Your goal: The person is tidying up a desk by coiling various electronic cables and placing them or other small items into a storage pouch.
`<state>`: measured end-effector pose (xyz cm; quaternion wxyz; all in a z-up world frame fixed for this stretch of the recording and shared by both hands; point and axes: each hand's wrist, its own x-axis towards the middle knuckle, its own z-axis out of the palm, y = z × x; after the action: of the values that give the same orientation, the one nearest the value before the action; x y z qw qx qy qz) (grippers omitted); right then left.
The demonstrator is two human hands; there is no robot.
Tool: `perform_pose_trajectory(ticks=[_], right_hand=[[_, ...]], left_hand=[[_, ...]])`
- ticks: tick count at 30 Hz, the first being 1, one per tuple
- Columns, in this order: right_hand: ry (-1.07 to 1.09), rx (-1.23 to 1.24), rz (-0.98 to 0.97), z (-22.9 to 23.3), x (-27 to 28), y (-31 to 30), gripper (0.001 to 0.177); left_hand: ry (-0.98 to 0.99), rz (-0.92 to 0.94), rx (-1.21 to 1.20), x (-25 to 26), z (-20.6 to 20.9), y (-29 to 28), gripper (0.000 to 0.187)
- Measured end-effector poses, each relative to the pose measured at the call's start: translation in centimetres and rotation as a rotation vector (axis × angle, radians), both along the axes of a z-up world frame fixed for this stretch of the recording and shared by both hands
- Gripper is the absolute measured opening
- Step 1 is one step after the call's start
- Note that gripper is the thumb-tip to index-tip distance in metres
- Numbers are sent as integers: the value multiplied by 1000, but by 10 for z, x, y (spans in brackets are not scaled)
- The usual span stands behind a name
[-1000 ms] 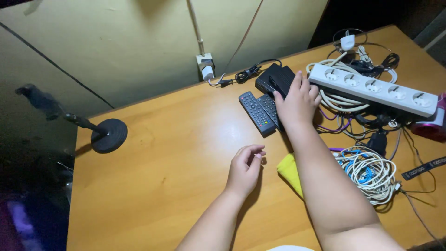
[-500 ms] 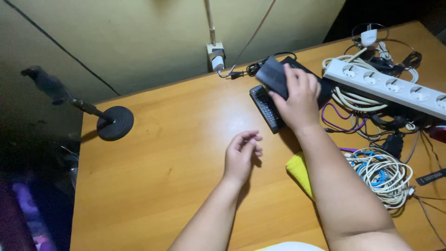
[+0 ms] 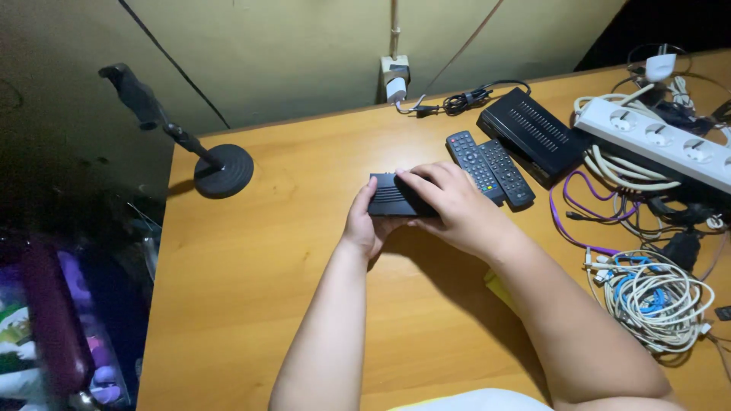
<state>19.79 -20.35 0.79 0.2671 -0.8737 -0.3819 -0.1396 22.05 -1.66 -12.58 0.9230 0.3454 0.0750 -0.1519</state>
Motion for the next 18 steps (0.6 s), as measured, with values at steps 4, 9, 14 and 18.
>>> perform_pose_trajectory(ticks=[4,9,14,18], right_hand=[[-5,-47,-69,13,-9,-7,79],[150,-259,-359,47,-53,-38,61],[501,-600,-584,2,-123,-93,58],[392,-500,-550,-37,-159,-121,80]], left_hand=[[-49,-62,-73,3,-1,-7,50],[-79,-22,-14,5,-1,-5,51],[-17,52,-97,8,-5,-7,49],[-13,103,-111,4,-12,-12,46]])
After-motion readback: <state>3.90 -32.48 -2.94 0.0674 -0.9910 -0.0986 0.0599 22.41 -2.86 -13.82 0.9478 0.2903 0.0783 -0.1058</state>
